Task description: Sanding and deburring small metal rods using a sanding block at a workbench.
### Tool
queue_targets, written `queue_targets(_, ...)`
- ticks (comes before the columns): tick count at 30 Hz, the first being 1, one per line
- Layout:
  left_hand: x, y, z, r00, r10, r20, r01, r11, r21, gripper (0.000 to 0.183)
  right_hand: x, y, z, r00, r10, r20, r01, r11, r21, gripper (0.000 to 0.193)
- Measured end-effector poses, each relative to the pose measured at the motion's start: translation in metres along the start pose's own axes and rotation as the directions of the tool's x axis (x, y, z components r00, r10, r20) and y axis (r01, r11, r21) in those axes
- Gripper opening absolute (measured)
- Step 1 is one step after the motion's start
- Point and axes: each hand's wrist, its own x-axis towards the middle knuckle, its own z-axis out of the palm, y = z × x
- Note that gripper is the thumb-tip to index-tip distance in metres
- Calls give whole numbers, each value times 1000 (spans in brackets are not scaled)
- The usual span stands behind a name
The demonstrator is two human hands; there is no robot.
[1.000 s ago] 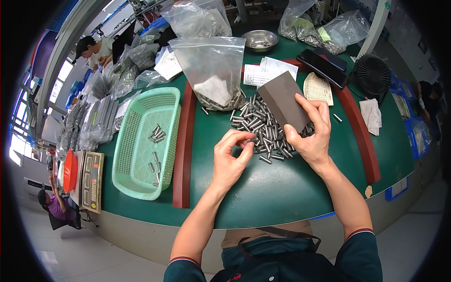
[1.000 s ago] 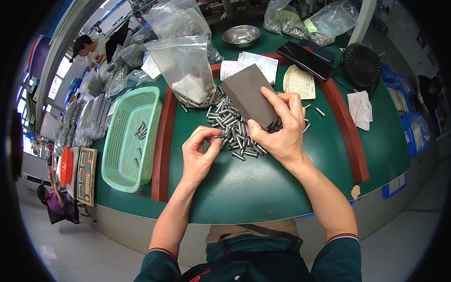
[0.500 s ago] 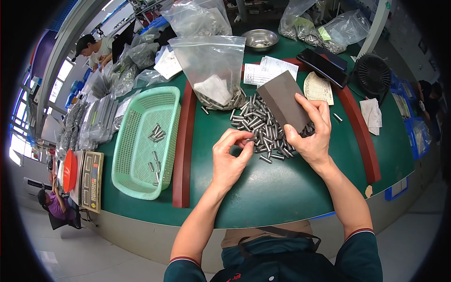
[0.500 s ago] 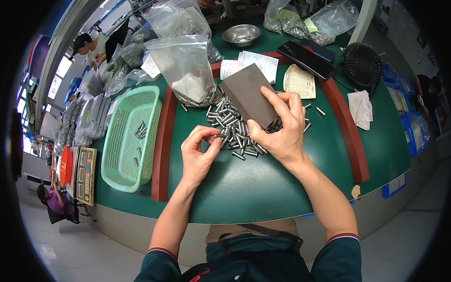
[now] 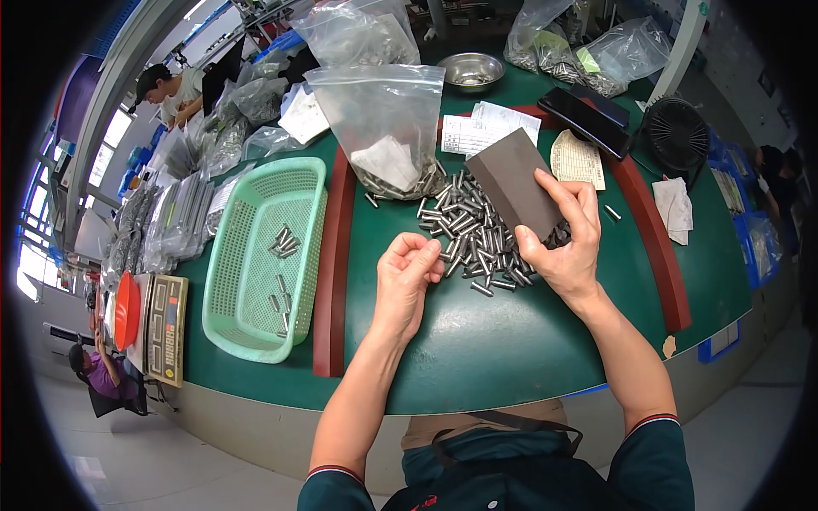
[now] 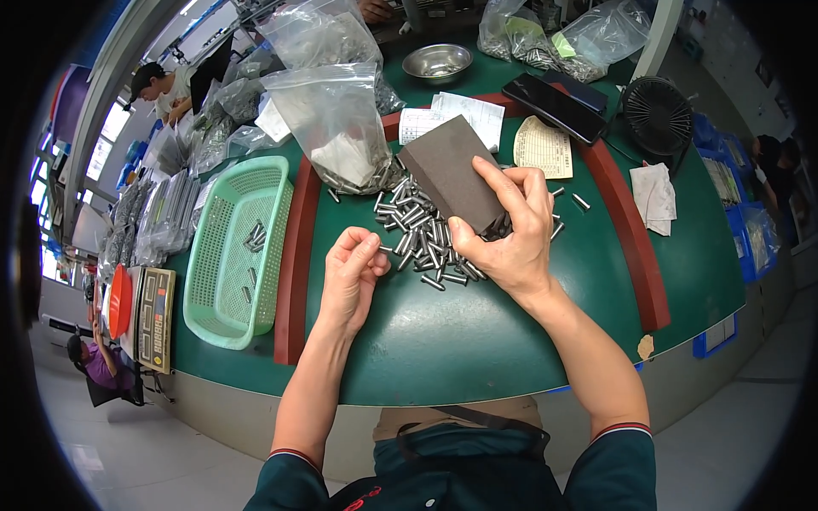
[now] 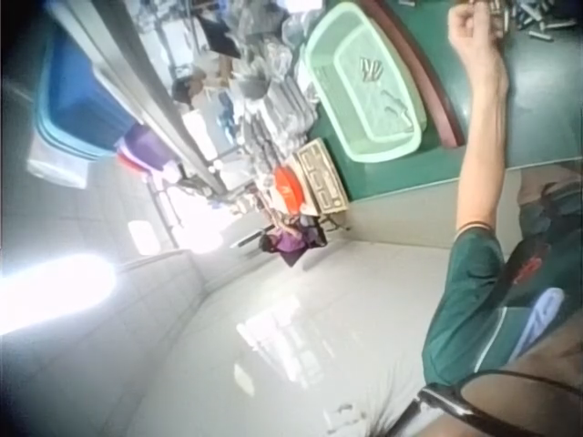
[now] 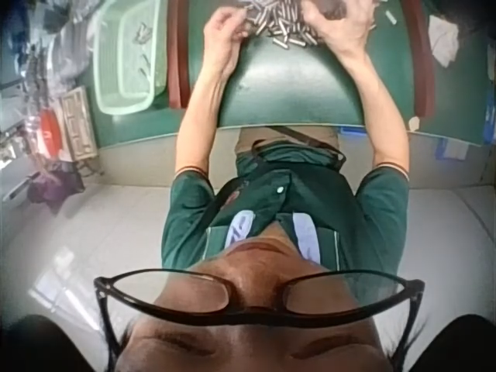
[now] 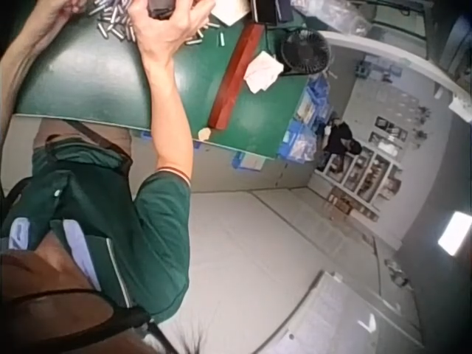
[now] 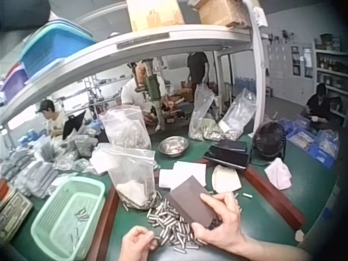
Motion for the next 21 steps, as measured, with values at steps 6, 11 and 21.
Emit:
queue_targets(6, 1, 2, -2, 987, -155, -35, 147, 975, -167, 10, 0, 0, 0, 1000, 2, 6, -2, 1000, -7, 66)
queue_targets(11, -2, 5, 0, 969, -246, 17, 240, 925, -294, 9, 0, 2, 1, 1000, 0, 13, 1, 1000, -13, 66)
queue_targets(21, -2, 4, -2, 946, -324, 18, 304, 865, -399, 7, -1, 3, 3, 1000, -8, 28, 9, 1000, -20, 65)
